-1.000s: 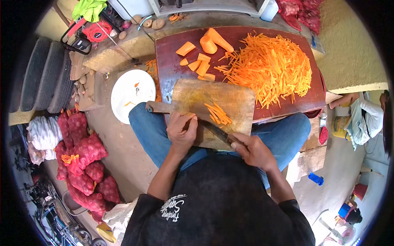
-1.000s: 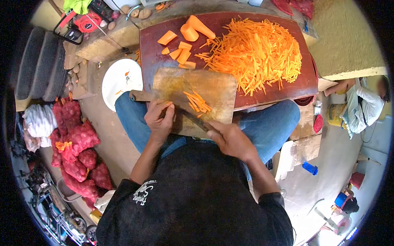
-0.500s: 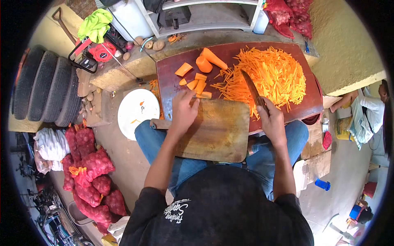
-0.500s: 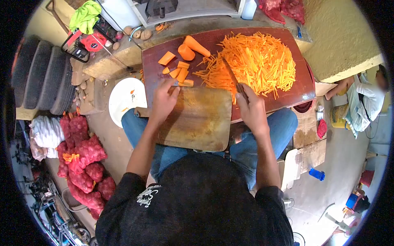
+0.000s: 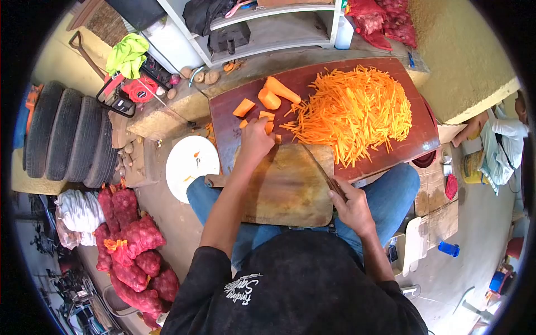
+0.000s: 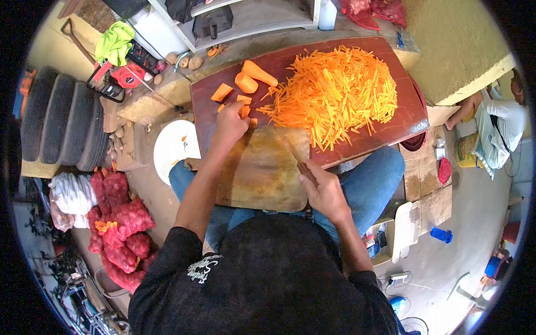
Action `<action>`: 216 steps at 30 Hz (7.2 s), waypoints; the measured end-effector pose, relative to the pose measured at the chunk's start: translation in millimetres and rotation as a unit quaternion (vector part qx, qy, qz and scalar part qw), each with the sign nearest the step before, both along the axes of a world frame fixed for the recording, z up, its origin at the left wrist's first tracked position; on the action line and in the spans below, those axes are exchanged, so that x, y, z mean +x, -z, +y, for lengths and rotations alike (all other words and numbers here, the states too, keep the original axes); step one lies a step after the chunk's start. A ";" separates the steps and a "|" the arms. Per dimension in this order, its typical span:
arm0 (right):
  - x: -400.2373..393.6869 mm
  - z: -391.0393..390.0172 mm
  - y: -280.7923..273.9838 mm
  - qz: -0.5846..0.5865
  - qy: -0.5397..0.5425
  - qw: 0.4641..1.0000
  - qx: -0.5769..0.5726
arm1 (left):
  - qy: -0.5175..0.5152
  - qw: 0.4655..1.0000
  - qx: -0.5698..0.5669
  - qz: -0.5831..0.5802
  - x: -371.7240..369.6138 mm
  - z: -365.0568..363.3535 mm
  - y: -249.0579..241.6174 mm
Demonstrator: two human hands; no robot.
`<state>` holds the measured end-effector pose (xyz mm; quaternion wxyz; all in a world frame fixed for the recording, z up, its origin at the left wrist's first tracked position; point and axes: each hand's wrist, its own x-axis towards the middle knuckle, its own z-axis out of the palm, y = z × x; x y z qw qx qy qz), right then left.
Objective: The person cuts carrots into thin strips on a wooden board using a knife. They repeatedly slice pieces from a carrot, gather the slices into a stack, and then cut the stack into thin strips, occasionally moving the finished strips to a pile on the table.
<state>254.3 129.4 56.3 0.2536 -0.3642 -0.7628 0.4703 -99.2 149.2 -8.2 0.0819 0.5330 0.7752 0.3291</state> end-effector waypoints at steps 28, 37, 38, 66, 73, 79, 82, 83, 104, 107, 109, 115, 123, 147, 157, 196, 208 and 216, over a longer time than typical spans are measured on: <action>-15.5 -8.1 -24.6 -0.054 -0.041 0.997 -0.046 | 0.139 0.980 0.137 0.036 115.9 -130.3 -7.5; -42.0 6.2 -11.5 -0.043 -0.133 0.988 -0.061 | 0.204 0.974 0.082 -0.051 85.7 -127.1 2.4; -43.4 7.4 -14.7 -0.054 -0.140 0.987 -0.062 | 0.194 0.977 0.083 -0.024 86.3 -130.0 4.4; -30.6 -25.7 -36.1 -0.166 -0.178 0.969 0.035 | 0.146 0.981 0.120 0.039 99.0 -130.6 3.6; -71.4 -10.1 -17.1 -0.159 -0.173 0.971 0.046 | 0.148 0.982 0.108 0.050 99.0 -130.3 -4.0; -45.6 -21.0 -34.3 -0.177 -0.190 0.965 0.045 | 0.133 0.983 0.118 0.047 100.8 -131.7 3.3; -64.8 -16.0 -12.8 -0.145 -0.167 0.973 0.068 | 0.130 0.983 0.119 0.060 100.9 -131.3 4.3; -70.0 -10.8 -11.6 -0.149 -0.174 0.971 0.061 | 0.129 0.983 0.112 0.064 101.8 -132.7 4.8; -64.4 -20.5 -11.2 -0.160 -0.181 0.969 0.054 | 0.103 0.985 0.123 0.065 101.8 -131.5 0.0; -68.5 -16.7 -13.5 -0.154 -0.181 0.969 0.059 | 0.099 0.984 0.129 0.072 101.8 -128.4 -1.9; -62.5 -14.6 -28.4 -0.178 -0.183 0.966 0.035 | 0.094 0.985 0.126 0.074 102.3 -130.1 2.0; -45.9 -18.3 -34.3 -0.199 -0.181 0.963 0.028 | 0.094 0.986 0.118 0.064 100.2 -131.0 7.5; -50.7 -16.1 -44.5 -0.170 -0.192 0.965 0.052 | 0.058 0.987 0.147 0.041 100.4 -130.8 2.6; -32.9 -23.6 -29.4 -0.045 -0.100 0.992 -0.069 | 0.014 0.980 0.183 -0.074 96.5 -129.7 7.4; -26.1 37.2 -4.5 -0.119 -0.033 0.990 -0.065 | -0.102 0.951 0.092 -0.276 81.6 -158.6 -16.7; 5.3 -21.5 -9.0 -0.084 -0.146 0.950 0.262 | 0.020 0.994 -0.025 0.105 -2.2 -15.1 -10.1; 4.2 -30.5 1.7 -0.130 -0.149 0.946 0.257 | -0.011 0.999 -0.027 0.014 -8.1 -6.8 -7.2; 4.6 -31.9 0.7 -0.135 -0.145 0.954 0.225 | -0.017 0.993 -0.033 -0.112 -25.3 -12.4 0.3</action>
